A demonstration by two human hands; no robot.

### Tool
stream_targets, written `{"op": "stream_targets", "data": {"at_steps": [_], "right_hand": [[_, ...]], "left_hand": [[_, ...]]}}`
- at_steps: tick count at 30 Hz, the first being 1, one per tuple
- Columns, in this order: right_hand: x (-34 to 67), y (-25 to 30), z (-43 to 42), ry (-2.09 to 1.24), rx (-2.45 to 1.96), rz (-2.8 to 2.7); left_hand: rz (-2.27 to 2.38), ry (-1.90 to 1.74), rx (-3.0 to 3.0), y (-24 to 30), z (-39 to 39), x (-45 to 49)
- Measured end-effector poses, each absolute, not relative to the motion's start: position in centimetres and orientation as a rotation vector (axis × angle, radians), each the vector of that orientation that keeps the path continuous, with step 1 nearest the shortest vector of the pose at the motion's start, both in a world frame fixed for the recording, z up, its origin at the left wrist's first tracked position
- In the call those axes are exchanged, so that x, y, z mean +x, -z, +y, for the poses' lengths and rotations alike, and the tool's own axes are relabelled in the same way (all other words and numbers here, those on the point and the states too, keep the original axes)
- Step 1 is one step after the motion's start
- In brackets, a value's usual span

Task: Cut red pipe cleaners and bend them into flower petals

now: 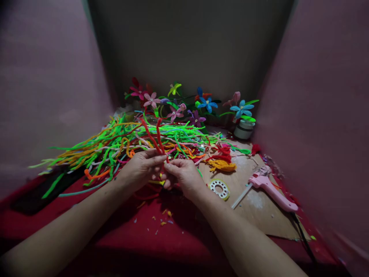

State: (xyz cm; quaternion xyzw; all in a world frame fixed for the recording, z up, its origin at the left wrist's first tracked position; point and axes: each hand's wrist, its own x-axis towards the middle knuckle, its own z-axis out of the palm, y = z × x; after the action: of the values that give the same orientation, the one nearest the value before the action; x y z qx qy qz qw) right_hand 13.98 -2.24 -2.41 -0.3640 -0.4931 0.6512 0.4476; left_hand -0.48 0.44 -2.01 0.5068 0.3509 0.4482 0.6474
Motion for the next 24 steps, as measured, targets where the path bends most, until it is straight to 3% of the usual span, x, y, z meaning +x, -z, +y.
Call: {"op": "stream_targets", "data": {"at_steps": [6, 15, 24], "right_hand": [[14.1, 2.8, -2.1, -1.505, -0.971, -1.302], [14.6, 3.3, -1.6, -2.143, -0.560, -0.845], [14.2, 3.6, -1.8, -2.192, -0.527, -0.697]], "left_hand": [[0.893, -0.967, 1.275, 1.5, -0.2, -0.5], [0.853, -1.071, 1.205, 1.0, -0.2, -0.5], [0.818, -1.033, 1.235, 1.3, -0.2, -0.3]]}}
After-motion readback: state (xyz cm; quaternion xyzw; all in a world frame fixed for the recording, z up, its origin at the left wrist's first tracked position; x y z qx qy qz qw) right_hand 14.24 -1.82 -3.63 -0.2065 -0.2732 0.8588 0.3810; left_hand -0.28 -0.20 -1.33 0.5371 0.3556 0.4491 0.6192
